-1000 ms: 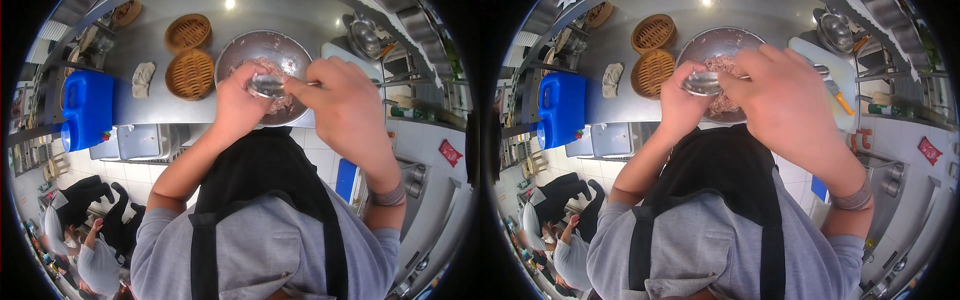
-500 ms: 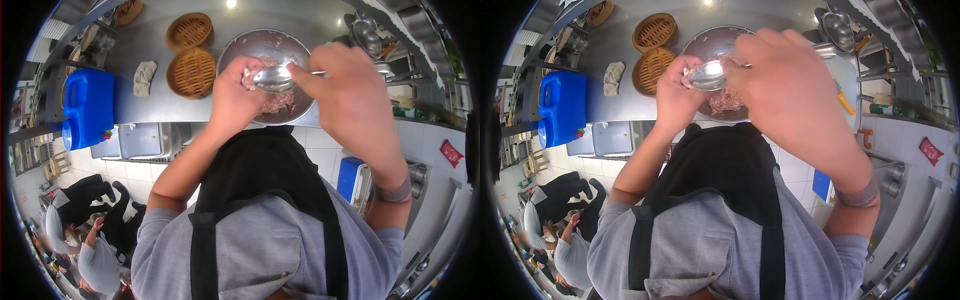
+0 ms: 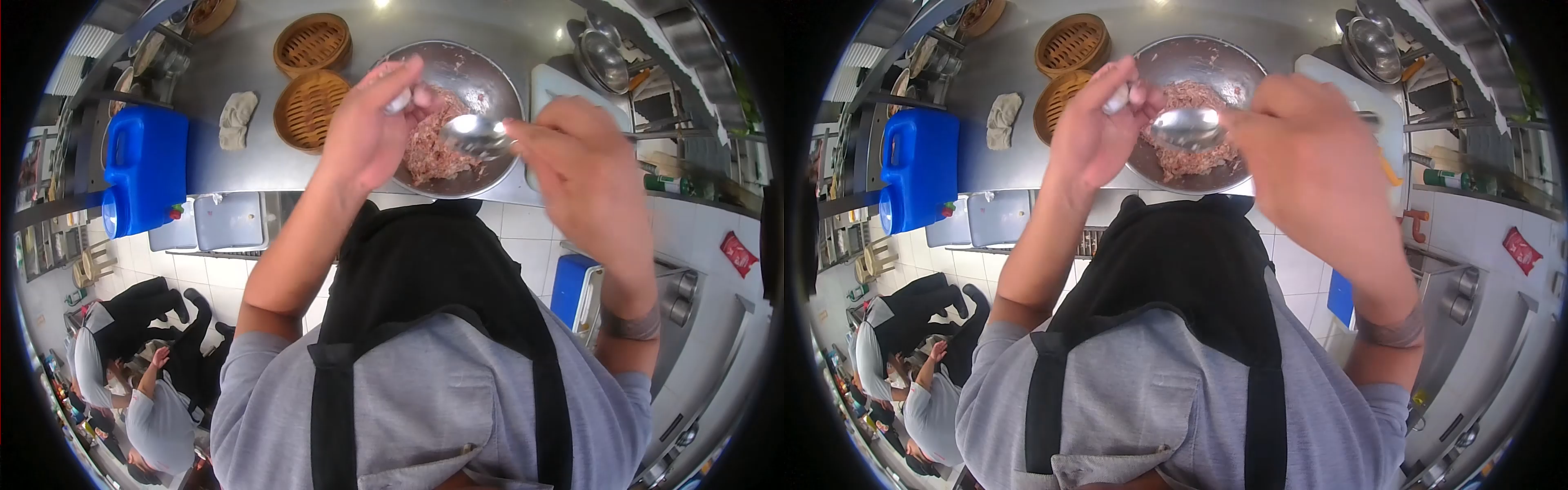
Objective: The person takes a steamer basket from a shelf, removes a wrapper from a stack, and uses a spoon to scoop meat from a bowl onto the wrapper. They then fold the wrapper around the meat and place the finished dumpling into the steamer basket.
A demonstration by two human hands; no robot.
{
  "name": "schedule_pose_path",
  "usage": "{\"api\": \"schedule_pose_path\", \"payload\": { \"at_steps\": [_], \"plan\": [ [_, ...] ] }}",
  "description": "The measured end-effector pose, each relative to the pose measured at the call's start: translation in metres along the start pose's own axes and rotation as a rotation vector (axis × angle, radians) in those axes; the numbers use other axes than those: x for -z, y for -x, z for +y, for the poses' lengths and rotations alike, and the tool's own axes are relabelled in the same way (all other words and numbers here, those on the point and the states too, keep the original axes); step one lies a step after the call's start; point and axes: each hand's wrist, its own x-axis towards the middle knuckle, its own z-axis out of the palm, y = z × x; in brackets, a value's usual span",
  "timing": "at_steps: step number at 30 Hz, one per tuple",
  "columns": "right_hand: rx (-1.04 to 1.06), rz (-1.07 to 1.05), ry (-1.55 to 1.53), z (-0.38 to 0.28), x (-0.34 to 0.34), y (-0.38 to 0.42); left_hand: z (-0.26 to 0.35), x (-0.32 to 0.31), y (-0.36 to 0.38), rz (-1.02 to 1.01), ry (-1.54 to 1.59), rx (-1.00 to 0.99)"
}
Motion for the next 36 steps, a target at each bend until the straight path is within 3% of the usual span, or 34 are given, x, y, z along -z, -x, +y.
{"api": "schedule_pose_path", "payload": {
  "at_steps": [4, 6, 8, 9, 11, 15, 21, 23, 27, 29, 36],
  "plan": [
    [0.029, 0.118, 0.002, 0.0, -0.047, 0.003, 0.016, -0.009, -0.003, -0.149, 0.078, 0.131],
    [0.021, 0.346, -0.115, 0.003, -0.065, 0.007, 0.023, -0.022, 0.002, -0.177, 0.083, 0.166],
    [-0.01, 0.384, -0.155, 0.005, -0.078, 0.009, 0.026, -0.041, 0.012, 0.008, 0.005, 0.251],
    [-0.037, 0.417, -0.198, 0.005, -0.082, 0.01, 0.021, -0.043, 0.014, 0.002, 0.001, 0.255],
    [-0.049, 0.467, -0.187, 0.006, -0.089, 0.011, 0.012, -0.044, 0.015, -0.203, -0.033, 0.092],
    [-0.046, 0.611, -0.234, 0.004, -0.105, 0.014, 0.01, -0.054, 0.023, -0.207, -0.156, -0.018],
    [0.002, 0.626, -0.276, 0.005, -0.098, 0.018, 0.01, -0.057, 0.031, -0.259, -0.495, -0.157],
    [-0.014, 0.638, -0.329, 0.003, -0.095, 0.021, 0.011, -0.052, 0.03, -0.392, -0.499, -0.283],
    [0.009, 0.645, -0.336, 0.01, -0.1, 0.029, 0.015, -0.053, 0.036, -0.474, -0.394, -0.252],
    [0.026, 0.645, -0.352, 0.011, -0.105, 0.029, 0.012, -0.049, 0.035, -0.533, -0.323, -0.12],
    [0.15, 0.622, -0.446, 0.017, -0.109, 0.023, 0.014, -0.032, 0.022, -0.631, -0.482, -0.194]
  ]
}}
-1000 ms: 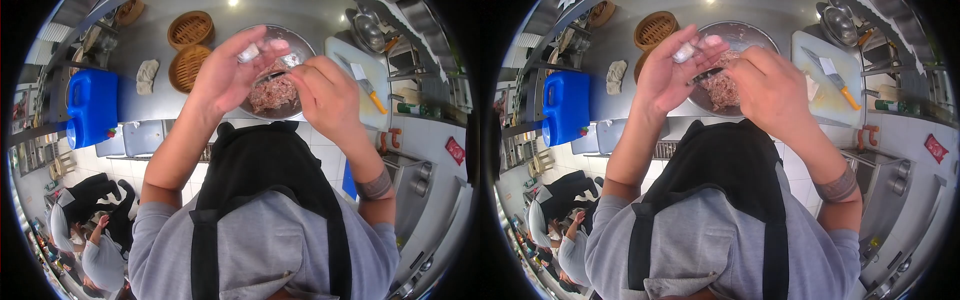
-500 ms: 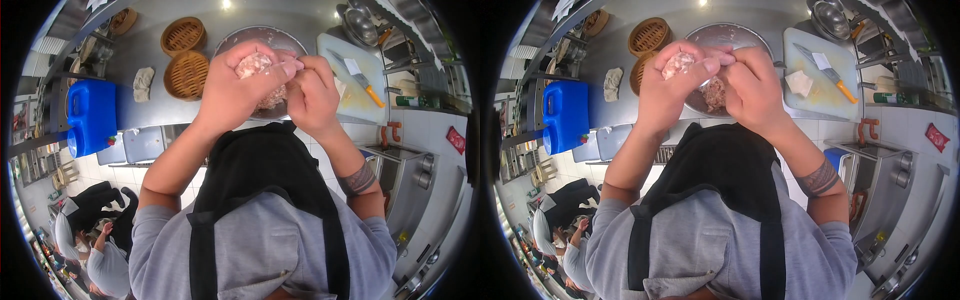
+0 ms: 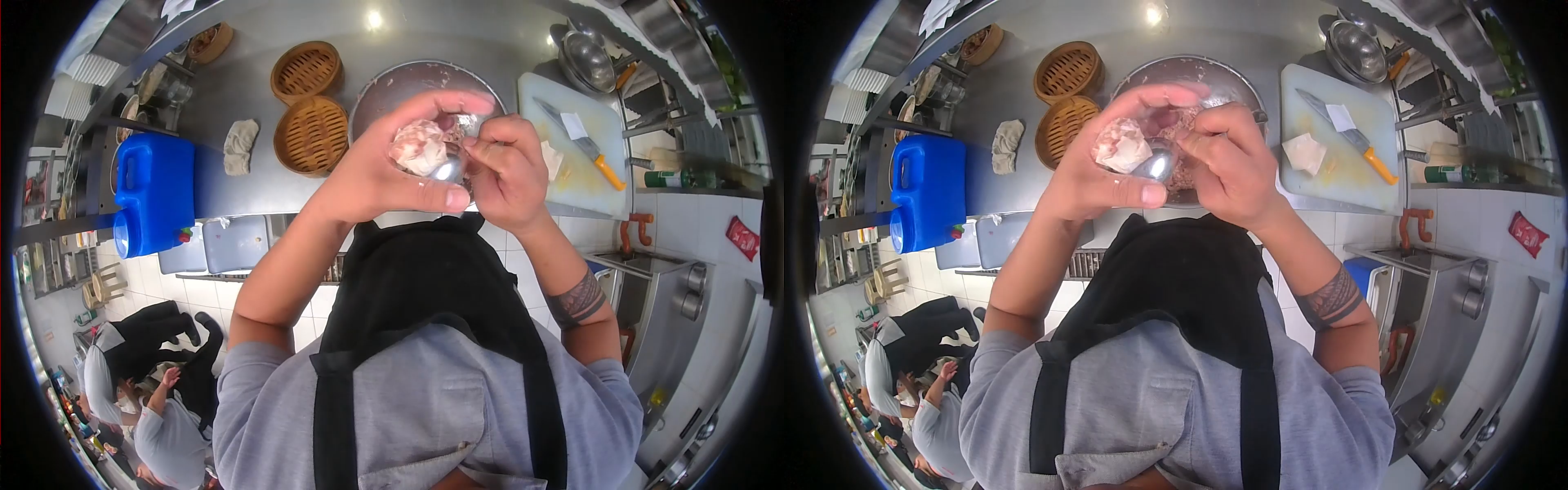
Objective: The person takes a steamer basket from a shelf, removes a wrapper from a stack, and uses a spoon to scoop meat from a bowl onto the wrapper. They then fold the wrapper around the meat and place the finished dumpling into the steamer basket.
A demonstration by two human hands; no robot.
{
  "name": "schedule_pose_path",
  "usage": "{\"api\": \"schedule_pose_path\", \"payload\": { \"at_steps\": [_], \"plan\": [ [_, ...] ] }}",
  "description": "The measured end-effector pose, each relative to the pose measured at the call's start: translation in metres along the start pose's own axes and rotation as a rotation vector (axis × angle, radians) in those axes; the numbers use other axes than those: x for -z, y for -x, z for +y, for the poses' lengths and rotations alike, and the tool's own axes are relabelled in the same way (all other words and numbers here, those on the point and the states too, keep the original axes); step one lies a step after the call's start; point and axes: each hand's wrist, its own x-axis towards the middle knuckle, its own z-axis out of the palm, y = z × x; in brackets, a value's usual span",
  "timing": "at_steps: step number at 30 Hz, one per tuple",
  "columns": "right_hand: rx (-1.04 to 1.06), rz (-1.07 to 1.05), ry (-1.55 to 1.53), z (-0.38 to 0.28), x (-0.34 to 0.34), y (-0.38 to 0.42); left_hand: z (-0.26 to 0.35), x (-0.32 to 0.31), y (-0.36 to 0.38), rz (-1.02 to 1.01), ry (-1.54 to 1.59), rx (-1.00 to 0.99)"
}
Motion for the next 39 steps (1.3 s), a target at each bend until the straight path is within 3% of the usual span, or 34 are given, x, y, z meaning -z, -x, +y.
{"api": "schedule_pose_path", "payload": {
  "at_steps": [2, 5, 9, 12, 14, 18, 21, 23, 26, 30, 32, 33, 35, 39],
  "plan": [
    [0.006, 0.009, -0.002, 0.004, -0.001, 0.0, 0.001, -0.001, 0.001, -0.045, 0.214, 0.144],
    [0.018, 0.016, -0.005, 0.009, -0.001, -0.003, 0.01, -0.001, -0.001, 0.008, 0.122, 0.187],
    [0.01, 0.03, -0.022, 0.007, -0.002, -0.011, 0.016, -0.005, -0.001, 0.043, -0.034, 0.151],
    [0.013, -0.042, 0.008, 0.008, 0.002, -0.011, 0.019, -0.016, 0.002, 0.195, -0.203, 0.171],
    [-0.006, -0.013, 0.003, 0.008, -0.001, -0.011, 0.02, -0.019, 0.003, 0.235, -0.385, 0.014],
    [-0.043, 0.008, -0.055, 0.012, -0.001, -0.009, 0.02, -0.019, 0.007, 0.246, -0.251, 0.06],
    [-0.015, -0.009, -0.046, 0.015, 0.001, -0.013, 0.021, -0.008, 0.002, 0.113, -0.215, 0.059],
    [-0.014, -0.028, -0.041, 0.014, 0.002, -0.015, 0.017, 0.003, -0.001, -0.03, -0.347, -0.102],
    [-0.025, -0.038, -0.048, 0.013, 0.0, -0.014, 0.01, 0.001, -0.002, 0.001, -0.2, -0.087],
    [-0.099, -0.024, -0.052, 0.007, 0.002, -0.015, 0.005, 0.004, -0.001, 0.008, -0.313, -0.129],
    [-0.154, -0.11, 0.108, 0.011, 0.022, -0.009, 0.003, -0.003, 0.005, 0.343, -0.374, -0.092],
    [-0.207, -0.193, 0.277, 0.012, 0.032, -0.007, 0.006, -0.005, 0.006, 0.352, -0.374, -0.095],
    [-0.549, -0.137, 0.291, -0.003, 0.044, -0.015, 0.013, -0.01, 0.007, 0.637, -0.402, 0.162],
    [-0.615, -0.329, 0.311, -0.039, 0.075, -0.062, -0.012, 0.001, 0.009, 0.672, -0.438, 0.165]
  ]
}}
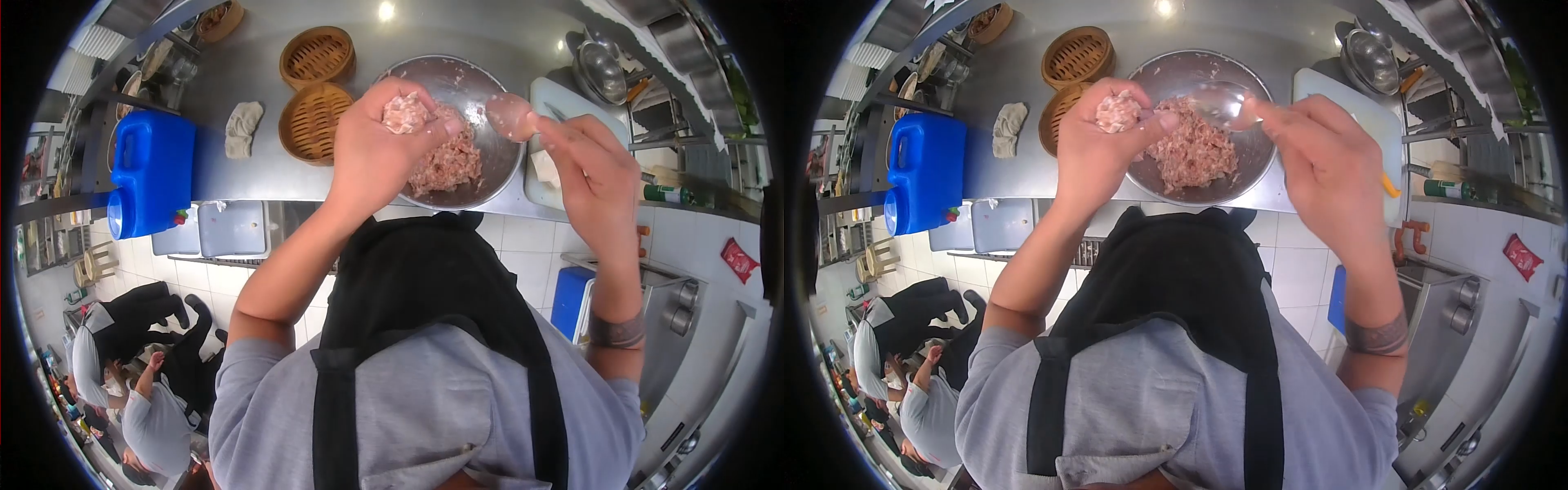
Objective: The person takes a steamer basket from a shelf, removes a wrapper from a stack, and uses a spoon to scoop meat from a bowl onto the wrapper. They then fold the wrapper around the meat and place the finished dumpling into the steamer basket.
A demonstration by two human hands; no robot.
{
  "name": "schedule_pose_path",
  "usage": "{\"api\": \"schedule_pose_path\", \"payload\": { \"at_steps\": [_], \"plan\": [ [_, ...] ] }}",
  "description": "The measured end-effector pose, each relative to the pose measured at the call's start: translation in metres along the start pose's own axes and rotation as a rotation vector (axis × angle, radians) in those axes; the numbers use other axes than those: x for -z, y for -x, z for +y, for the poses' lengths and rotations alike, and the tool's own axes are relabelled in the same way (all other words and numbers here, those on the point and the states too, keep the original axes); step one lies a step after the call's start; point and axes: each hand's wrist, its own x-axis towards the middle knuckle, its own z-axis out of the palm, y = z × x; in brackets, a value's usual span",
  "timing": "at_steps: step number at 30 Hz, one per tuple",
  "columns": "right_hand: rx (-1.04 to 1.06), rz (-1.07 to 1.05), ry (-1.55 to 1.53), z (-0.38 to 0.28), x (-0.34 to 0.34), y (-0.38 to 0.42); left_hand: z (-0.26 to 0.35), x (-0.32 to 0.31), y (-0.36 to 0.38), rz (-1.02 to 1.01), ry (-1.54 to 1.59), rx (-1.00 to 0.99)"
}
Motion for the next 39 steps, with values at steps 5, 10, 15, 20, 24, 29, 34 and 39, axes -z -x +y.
{"api": "schedule_pose_path", "payload": {
  "at_steps": [5, 10, 15, 20, 24, 29, 34, 39],
  "plan": [
    [0.305, -0.2, 0.187, -0.051, 0.01, -0.007, -0.009, -0.009, 0.004, -0.061, 0.073, -0.061],
    [0.323, -0.297, 0.33, -0.059, 0.004, -0.011, -0.013, -0.016, 0.012, -0.043, 0.071, -0.068],
    [0.339, -0.341, 0.364, -0.066, 0.005, -0.016, -0.014, -0.018, 0.018, -0.022, 0.061, -0.079],
    [0.375, -0.345, 0.378, -0.073, 0.005, -0.018, -0.018, -0.018, 0.019, -0.011, -0.013, -0.147],
    [0.362, -0.376, 0.412, -0.074, 0.002, -0.018, -0.017, -0.017, 0.019, -0.041, 0.084, -0.114],
    [0.372, -0.332, 0.363, -0.066, 0.001, -0.015, -0.023, -0.012, 0.019, -0.083, 0.272, 0.016],
    [0.334, -0.317, 0.361, -0.059, 0.007, -0.01, -0.019, -0.007, 0.02, -0.163, 0.333, 0.094],
    [0.295, -0.27, 0.268, -0.057, 0.006, -0.009, -0.014, -0.012, 0.019, -0.17, 0.281, 0.076]
  ]
}}
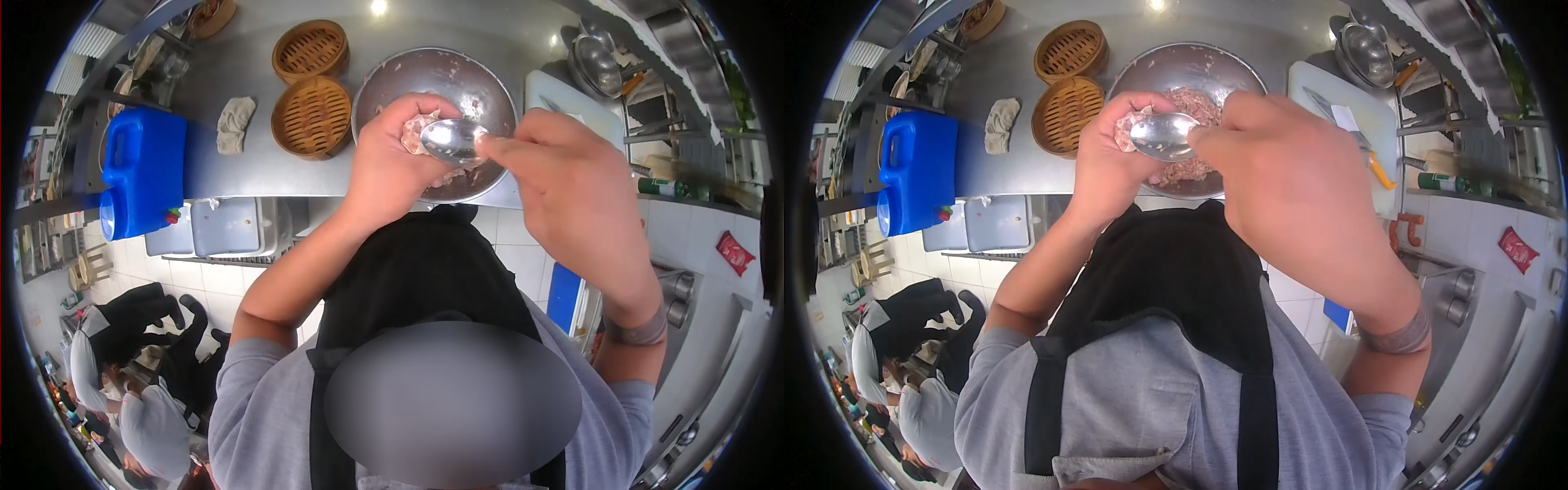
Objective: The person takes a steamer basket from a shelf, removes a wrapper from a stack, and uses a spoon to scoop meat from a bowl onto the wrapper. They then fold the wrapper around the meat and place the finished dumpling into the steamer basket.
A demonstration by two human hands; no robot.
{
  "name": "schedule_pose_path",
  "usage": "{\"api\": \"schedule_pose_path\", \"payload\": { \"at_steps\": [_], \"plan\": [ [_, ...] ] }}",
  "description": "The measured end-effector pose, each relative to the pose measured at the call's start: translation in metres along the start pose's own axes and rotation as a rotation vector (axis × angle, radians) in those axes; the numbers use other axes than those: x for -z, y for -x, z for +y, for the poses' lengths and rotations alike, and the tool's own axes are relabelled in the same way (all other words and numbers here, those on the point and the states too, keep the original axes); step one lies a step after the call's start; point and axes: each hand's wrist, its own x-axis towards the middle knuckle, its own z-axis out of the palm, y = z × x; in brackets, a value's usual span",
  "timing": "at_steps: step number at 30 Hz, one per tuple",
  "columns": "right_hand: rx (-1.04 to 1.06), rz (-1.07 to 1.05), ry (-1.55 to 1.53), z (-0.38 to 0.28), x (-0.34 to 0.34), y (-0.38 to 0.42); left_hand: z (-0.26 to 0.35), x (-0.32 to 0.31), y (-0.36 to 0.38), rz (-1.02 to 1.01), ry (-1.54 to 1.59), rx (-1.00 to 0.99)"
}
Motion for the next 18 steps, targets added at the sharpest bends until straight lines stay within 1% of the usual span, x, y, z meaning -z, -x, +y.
{"api": "schedule_pose_path", "payload": {
  "at_steps": [2, 3, 5, 6, 8, 12, 14, 15, 17, 18],
  "plan": [
    [0.025, 0.004, 0.03, 0.005, 0.0, 0.001, 0.008, -0.004, -0.001, 0.007, 0.094, 0.02],
    [0.022, 0.007, 0.03, 0.006, 0.007, 0.001, 0.007, -0.003, -0.002, 0.004, 0.093, 0.02],
    [-0.063, 0.119, -0.05, 0.009, 0.026, 0.002, 0.004, 0.004, -0.003, -0.048, 0.176, 0.091],
    [-0.064, 0.122, -0.049, 0.01, 0.029, 0.004, 0.003, 0.008, -0.004, -0.051, 0.174, 0.089],
    [-0.169, 0.197, -0.091, 0.011, 0.032, 0.006, 0.003, 0.017, -0.008, -0.172, 0.284, 0.143],
    [-0.138, 0.244, -0.104, 0.016, 0.011, 0.008, -0.004, 0.027, -0.009, -0.231, 0.238, 0.128],
    [-0.11, 0.196, -0.079, 0.018, 0.005, 0.008, 0.001, 0.022, -0.007, -0.138, 0.019, 0.058],
    [-0.112, 0.199, -0.08, 0.019, 0.003, 0.007, 0.0, 0.02, -0.007, -0.14, 0.015, 0.059],
    [-0.044, 0.192, -0.096, 0.021, 0.0, 0.005, -0.002, 0.014, -0.006, -0.125, 0.027, -0.068],
    [-0.048, 0.194, -0.097, 0.02, -0.001, 0.004, -0.001, 0.01, -0.005, -0.129, 0.025, -0.067]
  ]
}}
